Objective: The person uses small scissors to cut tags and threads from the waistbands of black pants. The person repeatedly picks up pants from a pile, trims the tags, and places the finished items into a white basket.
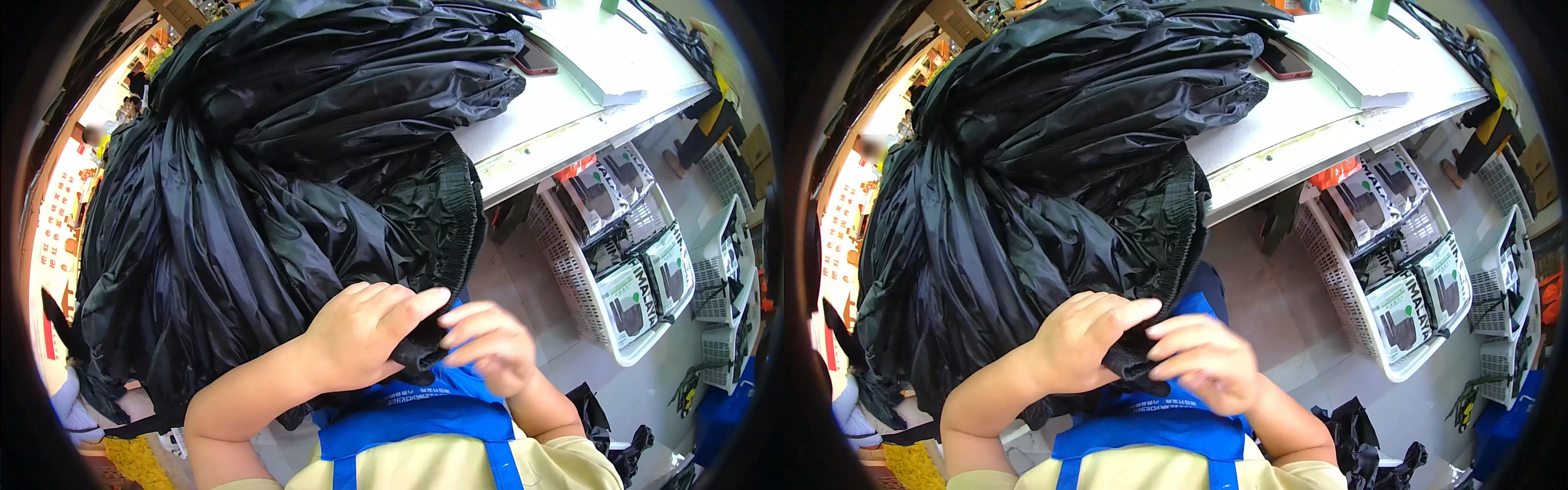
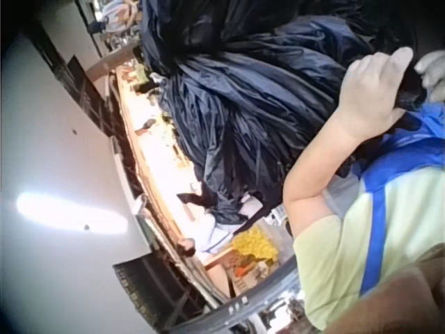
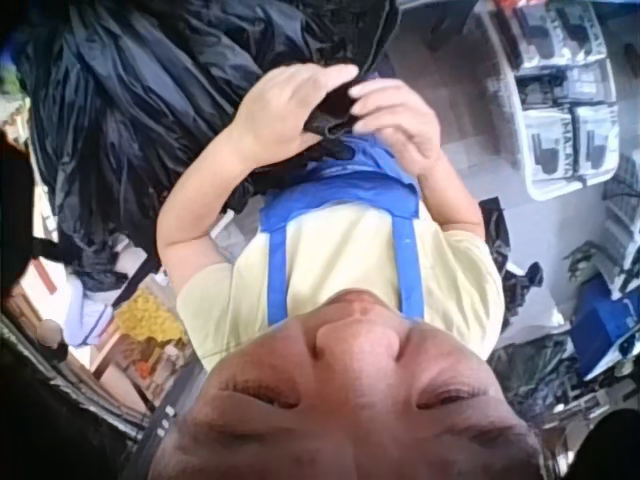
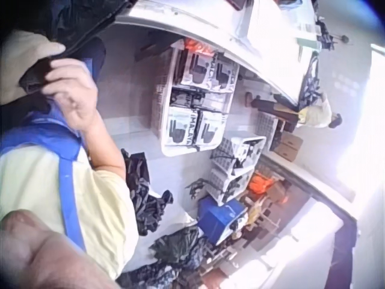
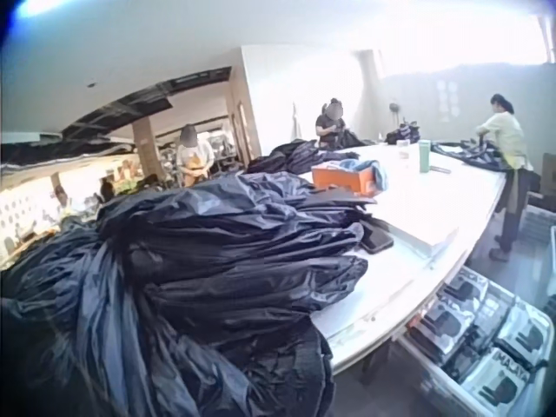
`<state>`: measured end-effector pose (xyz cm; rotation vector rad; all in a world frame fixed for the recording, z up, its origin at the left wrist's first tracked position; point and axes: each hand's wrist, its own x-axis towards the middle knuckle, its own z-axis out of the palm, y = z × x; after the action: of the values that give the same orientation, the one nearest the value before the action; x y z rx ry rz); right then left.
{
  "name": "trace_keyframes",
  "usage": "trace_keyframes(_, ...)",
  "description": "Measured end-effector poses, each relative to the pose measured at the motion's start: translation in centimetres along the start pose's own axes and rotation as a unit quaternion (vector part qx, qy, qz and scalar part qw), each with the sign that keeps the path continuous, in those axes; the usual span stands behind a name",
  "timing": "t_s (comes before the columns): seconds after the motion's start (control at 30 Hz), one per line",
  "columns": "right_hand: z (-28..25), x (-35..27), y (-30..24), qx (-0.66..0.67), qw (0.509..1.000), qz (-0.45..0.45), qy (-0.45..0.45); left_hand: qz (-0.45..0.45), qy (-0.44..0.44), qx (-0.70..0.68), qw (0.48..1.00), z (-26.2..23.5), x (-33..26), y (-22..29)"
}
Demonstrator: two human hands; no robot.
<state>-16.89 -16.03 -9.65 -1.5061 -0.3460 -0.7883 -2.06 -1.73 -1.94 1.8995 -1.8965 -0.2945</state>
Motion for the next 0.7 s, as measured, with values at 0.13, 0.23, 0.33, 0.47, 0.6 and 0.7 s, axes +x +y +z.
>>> trace_keyframes(0.13, -0.5, -1.8, 3.0, 0.181, 0.894, 0.186, 0.366, 0.009, -0.101, 0.005, 0.995, -0.4, -0.7, 0.8)
trace_keyframes(0.23, -0.1, -0.7, 3.7, 0.222, 0.868, 0.258, 0.362, -0.017, -0.119, -0.011, 0.993, -0.3, -1.1, 0.6)
trace_keyframes(0.33, 0.5, -0.7, 4.4, 0.239, 0.87, 0.277, 0.332, -0.075, -0.183, -0.004, 0.98, 0.0, -1.2, 0.4)
trace_keyframes(0.47, 1.5, -1.3, 4.3, 0.194, 0.913, 0.245, 0.261, -0.186, -0.119, -0.109, 0.969, -0.2, 0.3, 1.4)
trace_keyframes(0.6, 2.5, -1.7, 3.5, 0.175, 0.932, 0.247, 0.2, -0.126, 0.105, -0.074, 0.984, 0.7, 1.5, 1.7)
trace_keyframes(0.7, 3.2, -1.7, 3.1, 0.189, 0.935, 0.237, 0.181, -0.176, 0.079, -0.058, 0.98, 0.6, 1.7, 1.2)
